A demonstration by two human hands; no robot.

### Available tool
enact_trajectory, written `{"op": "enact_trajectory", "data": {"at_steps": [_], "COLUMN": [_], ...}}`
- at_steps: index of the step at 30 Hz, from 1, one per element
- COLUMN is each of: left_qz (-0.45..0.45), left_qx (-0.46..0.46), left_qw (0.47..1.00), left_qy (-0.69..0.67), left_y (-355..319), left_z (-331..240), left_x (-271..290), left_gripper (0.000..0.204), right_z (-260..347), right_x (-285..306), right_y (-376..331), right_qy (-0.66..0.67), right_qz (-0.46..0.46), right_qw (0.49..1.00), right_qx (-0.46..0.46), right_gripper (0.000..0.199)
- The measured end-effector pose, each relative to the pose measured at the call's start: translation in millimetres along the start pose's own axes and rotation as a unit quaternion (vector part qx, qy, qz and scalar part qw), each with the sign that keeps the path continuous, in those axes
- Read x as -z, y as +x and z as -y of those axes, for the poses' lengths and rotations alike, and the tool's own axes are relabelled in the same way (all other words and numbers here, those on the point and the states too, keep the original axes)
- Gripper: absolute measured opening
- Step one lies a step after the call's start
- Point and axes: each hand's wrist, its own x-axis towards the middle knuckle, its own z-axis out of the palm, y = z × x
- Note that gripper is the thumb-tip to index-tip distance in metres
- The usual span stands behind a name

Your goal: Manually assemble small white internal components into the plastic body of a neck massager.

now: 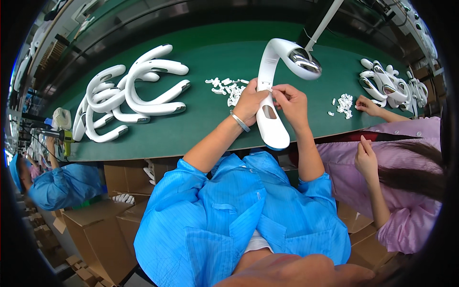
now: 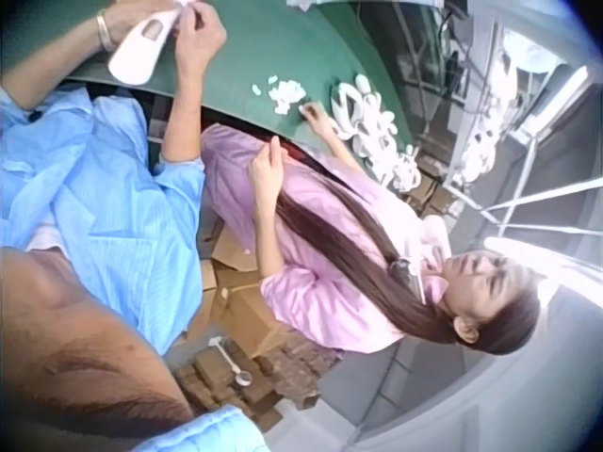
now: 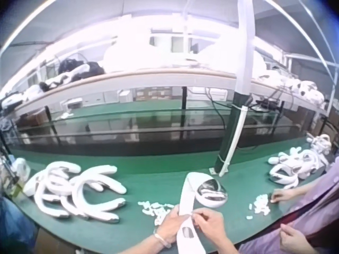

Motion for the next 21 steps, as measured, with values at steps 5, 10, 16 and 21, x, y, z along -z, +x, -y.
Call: {"op": "enact_trajectory", "data": {"at_steps": [5, 10, 16, 21], "left_qz": [-0.014, 0.001, 0.006, 0.016], "left_qx": [-0.027, -0.015, 0.012, -0.033], "left_qw": [0.999, 1.000, 1.000, 0.999], "left_qy": [0.037, 0.014, 0.001, -0.013], "left_y": [-3, -2, 0, 0], "left_z": [-5, -5, 1, 11], "left_x": [-6, -10, -18, -24], "left_gripper": [0.038, 0.036, 0.033, 0.029], "right_z": [13, 16, 22, 8], "right_x": [1, 20, 5, -13], "right_y": [-1, 7, 3, -5], "right_qy": [-0.135, 0.025, 0.172, 0.122], "right_qz": [0.017, 0.043, -0.040, -0.136], "right_qw": [0.987, 0.998, 0.983, 0.981], "right_qx": [0.091, -0.033, -0.049, -0.059], "right_gripper": [0.011, 0.015, 0.018, 0.012]}}
